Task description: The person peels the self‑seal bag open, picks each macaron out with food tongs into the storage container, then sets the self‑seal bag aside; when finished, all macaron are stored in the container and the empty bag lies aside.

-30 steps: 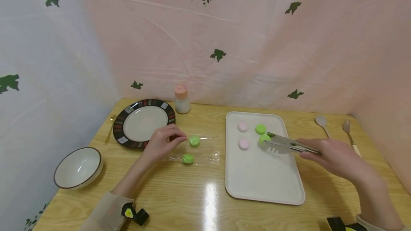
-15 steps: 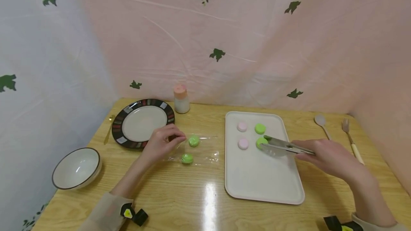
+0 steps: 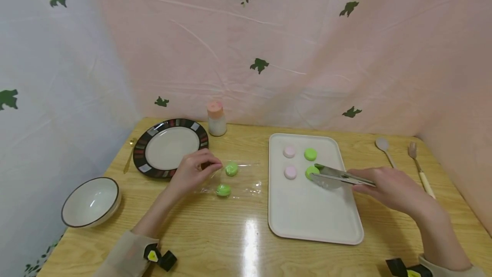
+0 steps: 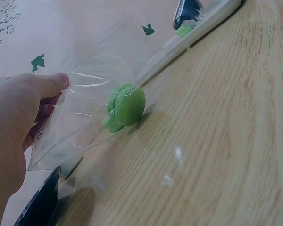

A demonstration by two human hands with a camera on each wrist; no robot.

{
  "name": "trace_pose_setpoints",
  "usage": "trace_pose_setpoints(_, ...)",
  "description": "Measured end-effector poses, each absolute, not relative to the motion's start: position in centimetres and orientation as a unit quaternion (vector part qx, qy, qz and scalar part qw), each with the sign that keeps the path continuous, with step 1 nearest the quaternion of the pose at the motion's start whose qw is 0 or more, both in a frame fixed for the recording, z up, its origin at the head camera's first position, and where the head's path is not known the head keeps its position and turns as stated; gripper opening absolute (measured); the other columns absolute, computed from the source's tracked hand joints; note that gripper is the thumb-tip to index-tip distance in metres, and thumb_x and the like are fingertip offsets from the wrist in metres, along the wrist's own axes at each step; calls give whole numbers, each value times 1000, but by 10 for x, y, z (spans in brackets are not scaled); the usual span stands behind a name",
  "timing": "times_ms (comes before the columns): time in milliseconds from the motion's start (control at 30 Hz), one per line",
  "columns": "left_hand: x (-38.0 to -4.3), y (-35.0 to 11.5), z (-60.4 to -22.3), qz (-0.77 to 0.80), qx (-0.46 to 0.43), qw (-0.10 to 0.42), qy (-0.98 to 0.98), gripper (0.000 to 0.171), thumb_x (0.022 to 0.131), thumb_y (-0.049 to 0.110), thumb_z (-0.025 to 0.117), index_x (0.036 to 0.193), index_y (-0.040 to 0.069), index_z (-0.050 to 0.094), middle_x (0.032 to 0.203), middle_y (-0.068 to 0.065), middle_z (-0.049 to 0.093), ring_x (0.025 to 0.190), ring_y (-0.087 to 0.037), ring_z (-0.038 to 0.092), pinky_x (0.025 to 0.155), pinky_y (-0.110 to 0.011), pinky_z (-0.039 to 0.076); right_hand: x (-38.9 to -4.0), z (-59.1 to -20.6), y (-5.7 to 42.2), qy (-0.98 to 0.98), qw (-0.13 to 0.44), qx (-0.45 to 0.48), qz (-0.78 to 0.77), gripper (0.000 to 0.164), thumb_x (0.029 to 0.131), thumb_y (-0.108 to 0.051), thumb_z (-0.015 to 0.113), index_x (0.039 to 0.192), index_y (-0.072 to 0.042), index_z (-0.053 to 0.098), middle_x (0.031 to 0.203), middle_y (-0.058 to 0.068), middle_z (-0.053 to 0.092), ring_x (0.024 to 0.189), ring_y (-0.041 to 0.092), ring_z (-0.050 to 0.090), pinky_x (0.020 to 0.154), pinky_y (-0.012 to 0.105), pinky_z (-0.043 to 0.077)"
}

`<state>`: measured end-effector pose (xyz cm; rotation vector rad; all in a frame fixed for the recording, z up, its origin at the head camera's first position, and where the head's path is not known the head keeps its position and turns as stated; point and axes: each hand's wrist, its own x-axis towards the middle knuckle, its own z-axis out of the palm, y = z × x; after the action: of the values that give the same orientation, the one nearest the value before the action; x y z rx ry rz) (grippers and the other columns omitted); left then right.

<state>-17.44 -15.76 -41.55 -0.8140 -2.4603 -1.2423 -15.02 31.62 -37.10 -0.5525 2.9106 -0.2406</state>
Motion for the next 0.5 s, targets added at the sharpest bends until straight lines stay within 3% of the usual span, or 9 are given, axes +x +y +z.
trace_pose_setpoints(200,-184,-162,-432,-431,-280,134,-847,3,81,4,71,84,6,72,80,-2,65,72,-10,56,62,-15,44,-150,-370,316,975,80,-189,-87,43,86,-42,64,122,-18,64,106,3,71,90,20,67,68,42,51)
trace_pose_setpoints(500,-189,-167,-442,-428,-288,134,-846,6,83,17,71,87,13,73,84,5,66,75,-4,57,64,-16,46,-149,-371,317,975,81,-187,-90,45,86,-45,64,122,-18,64,105,2,71,87,16,66,68,41,51)
